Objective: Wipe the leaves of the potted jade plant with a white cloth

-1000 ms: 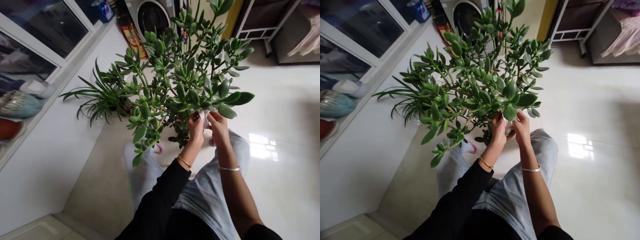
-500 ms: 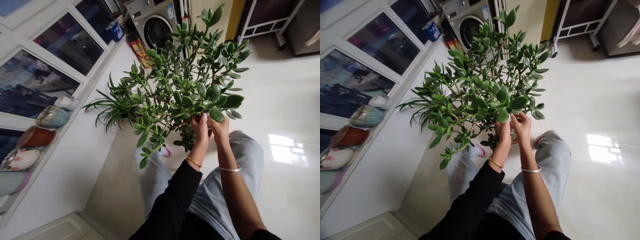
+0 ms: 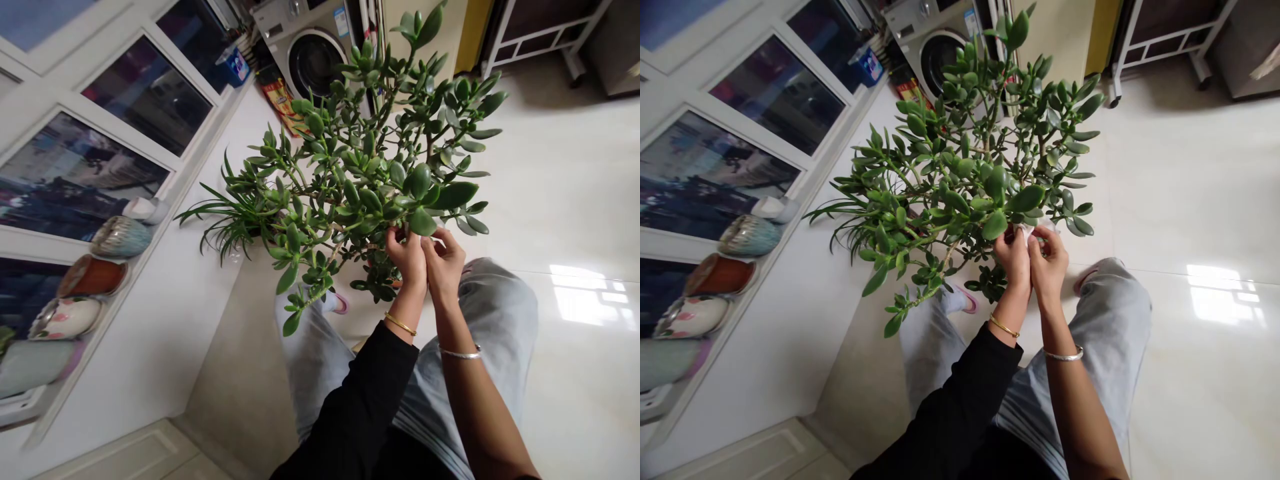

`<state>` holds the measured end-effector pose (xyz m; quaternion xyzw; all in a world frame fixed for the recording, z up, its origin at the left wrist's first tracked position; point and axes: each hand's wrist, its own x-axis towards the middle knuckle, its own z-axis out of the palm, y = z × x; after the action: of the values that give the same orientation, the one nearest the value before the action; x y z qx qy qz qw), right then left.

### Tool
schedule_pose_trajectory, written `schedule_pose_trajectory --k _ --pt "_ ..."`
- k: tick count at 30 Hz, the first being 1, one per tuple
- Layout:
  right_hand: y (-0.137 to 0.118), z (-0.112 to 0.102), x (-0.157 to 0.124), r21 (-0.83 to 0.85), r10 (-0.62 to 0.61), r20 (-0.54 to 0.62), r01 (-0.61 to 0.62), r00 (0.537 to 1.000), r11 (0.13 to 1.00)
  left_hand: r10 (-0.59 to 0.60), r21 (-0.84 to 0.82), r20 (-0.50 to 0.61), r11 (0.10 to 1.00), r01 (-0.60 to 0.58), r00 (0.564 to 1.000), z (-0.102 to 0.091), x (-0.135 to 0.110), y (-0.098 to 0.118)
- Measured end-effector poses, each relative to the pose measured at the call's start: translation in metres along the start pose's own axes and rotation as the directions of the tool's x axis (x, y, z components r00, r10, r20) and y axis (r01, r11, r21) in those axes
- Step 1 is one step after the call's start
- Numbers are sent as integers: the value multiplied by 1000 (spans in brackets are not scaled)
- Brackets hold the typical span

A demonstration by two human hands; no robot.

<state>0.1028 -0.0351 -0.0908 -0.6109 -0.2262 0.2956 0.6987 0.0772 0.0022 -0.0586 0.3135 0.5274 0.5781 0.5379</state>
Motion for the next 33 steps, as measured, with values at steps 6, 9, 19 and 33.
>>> schedule_pose_trajectory --k 6,9,19,33 --pt "9 -1 -11 89 -4 -69 10 998 996 -3 -27 4 1000 3 1000 -3 -3 -5" --pt "9 -1 -11 83 20 -62 -15 998 996 -6 -32 4 999 6 1000 -2 0 -6" --pt "13 -1 -7 73 -3 -46 7 999 997 -15 8 -24 1000 15 1000 -3 -5 8" --pt "7 -34 -11 174 91 -130 -67 987 982 -337 -259 219 885 387 916 -31 -24 -1"
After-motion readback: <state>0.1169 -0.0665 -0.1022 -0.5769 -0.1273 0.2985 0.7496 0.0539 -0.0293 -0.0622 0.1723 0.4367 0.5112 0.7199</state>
